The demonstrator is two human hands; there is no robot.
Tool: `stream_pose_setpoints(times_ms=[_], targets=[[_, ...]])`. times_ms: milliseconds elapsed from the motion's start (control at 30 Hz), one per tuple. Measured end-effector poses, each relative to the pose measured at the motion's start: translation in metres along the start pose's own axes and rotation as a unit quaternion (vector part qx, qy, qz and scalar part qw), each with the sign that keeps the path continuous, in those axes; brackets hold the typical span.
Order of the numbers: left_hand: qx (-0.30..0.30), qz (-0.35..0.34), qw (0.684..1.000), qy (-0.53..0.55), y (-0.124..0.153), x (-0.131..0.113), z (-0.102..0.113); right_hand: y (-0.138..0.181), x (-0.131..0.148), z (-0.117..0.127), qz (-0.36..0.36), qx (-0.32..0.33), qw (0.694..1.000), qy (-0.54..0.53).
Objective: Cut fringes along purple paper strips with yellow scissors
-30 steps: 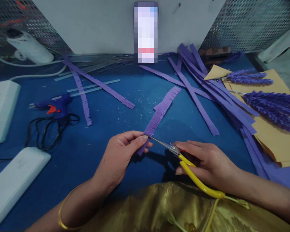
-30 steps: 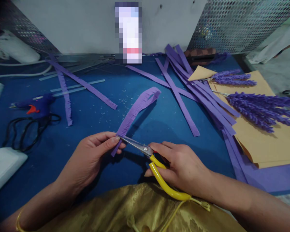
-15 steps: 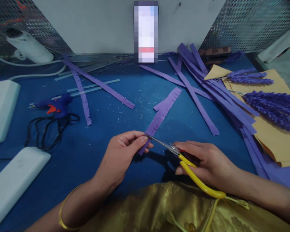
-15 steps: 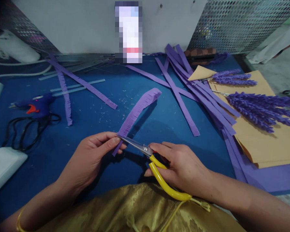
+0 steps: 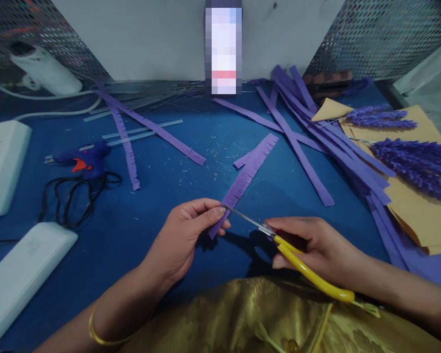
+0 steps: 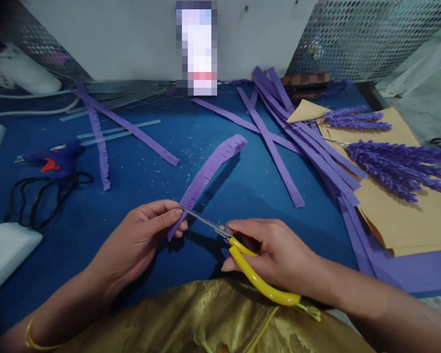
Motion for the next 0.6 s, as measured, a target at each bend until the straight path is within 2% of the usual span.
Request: stream_pose_setpoints(times_ms=[133,300,467,600], targets=[[-0.005,0.007,1.000,0.003,-0.0012,0.0012,0.0018,-0.0013,-0.0004,0.0000,-0.015,0.011,0.999,-0.031],[-0.010,-0.011,0.999,-0.035,0.0003,-0.0003,0.0008,-0.0003,-0.0005,0.0016,-0.001,-0.037,0.998,0.047],[-0.028,-0.028,0.999,-0.035,0.0015,-0.0027,0.0003,0.0014,-0.0015,0.0016,0.006,-0.054,0.992,0.112],[-0.039,-0.041,0.998,-0.032,0.0013,-0.0033,0.0006,0.0021,-0.0010,0.0013,0.025,-0.061,0.990,0.124]])
Point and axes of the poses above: each hand's wrist, its own y-axis away from the middle knuckle, its own z-axis out of the back of the hand, x = y × z, the point moved 3 cm from there along -y, towards the middle knuckle, and after that the axes turned 9 degrees about y, right-handed, at the moved point
